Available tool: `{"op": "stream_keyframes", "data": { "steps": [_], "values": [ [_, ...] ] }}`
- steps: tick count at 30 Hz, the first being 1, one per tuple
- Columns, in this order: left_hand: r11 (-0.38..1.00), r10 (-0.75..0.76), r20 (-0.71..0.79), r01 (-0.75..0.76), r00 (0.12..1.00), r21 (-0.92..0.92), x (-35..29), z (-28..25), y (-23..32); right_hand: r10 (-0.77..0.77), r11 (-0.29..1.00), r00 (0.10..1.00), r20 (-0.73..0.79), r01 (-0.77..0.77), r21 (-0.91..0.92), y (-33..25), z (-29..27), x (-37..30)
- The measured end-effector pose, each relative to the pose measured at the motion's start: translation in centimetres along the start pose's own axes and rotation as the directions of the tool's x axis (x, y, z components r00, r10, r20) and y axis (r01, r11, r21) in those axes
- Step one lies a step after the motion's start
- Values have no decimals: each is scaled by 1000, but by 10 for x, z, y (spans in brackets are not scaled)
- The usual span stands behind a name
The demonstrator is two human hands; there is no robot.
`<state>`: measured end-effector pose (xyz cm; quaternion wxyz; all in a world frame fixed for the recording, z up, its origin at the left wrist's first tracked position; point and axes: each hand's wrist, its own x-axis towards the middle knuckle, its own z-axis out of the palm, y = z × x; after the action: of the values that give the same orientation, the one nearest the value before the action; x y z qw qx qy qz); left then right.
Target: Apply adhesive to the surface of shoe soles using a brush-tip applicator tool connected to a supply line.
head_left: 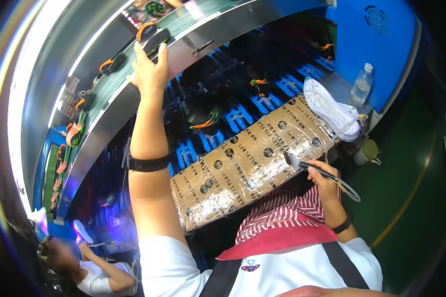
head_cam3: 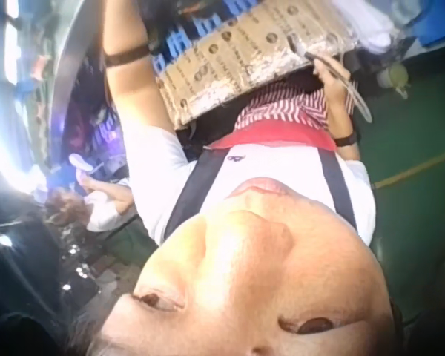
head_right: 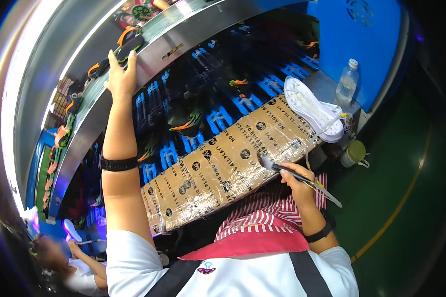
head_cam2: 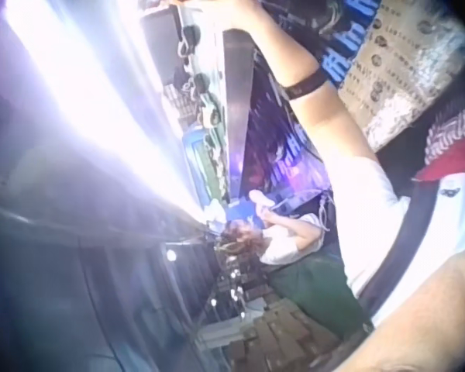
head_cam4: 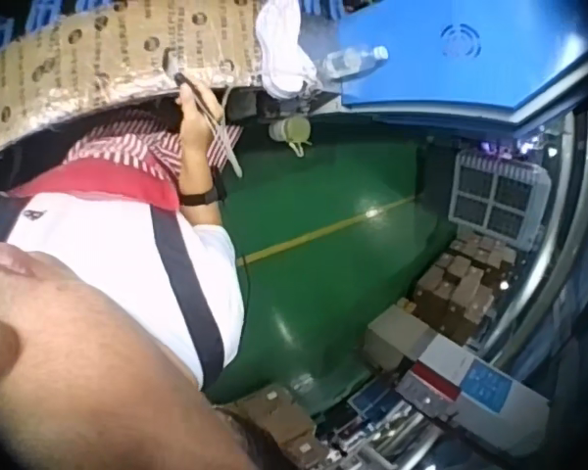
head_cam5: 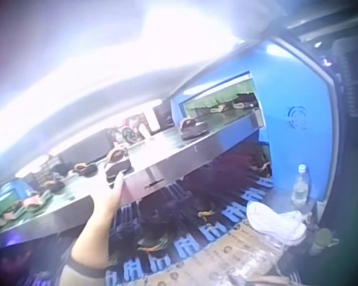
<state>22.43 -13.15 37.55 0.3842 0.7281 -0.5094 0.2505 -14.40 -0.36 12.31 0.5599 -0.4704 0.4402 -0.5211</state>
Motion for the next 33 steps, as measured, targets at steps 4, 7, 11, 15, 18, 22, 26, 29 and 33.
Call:
{"op": "stream_keyframes", "data": {
  "steps": [4, 7, 11, 15, 18, 22, 26, 29, 33],
  "values": [
    [995, 55, -254, -74, 966, -66, 17, -15, -55, -13, 1000, 1000, -11, 13, -17, 11, -1, -1],
    [948, -185, -349, 260, 919, 185, 29, -45, -102, 19, 1000, 1000, 1, -19, 14, 14, 0, 0],
    [703, -494, -473, 656, 729, 277, 40, -99, -180, 28, 1000, 999, 20, -28, -1, 20, 8, 3],
    [604, -584, -487, 749, 649, 274, 57, -143, -261, 51, 998, 998, 46, -49, -49, 19, 22, 4],
    [561, -679, -339, 758, 651, 332, 66, -171, -315, 86, 992, 992, 94, -76, -98, 15, 32, 3],
    [721, -561, -285, 628, 777, 293, 68, -238, -409, 112, 992, 974, 195, -97, -86, 11, 49, 5],
    [783, -592, -188, 615, 784, 99, 41, -175, -298, 95, 990, 988, 125, -80, -120, 12, 60, 1],
    [895, -357, -292, 235, 888, -380, 19, -211, -356, 45, 998, 985, 168, -36, -53, 14, 61, 2],
    [699, -372, -95, 211, 923, -683, -41, -189, -254, -42, 998, 999, 32, 43, -48, 12, 54, 4]
  ]
}}
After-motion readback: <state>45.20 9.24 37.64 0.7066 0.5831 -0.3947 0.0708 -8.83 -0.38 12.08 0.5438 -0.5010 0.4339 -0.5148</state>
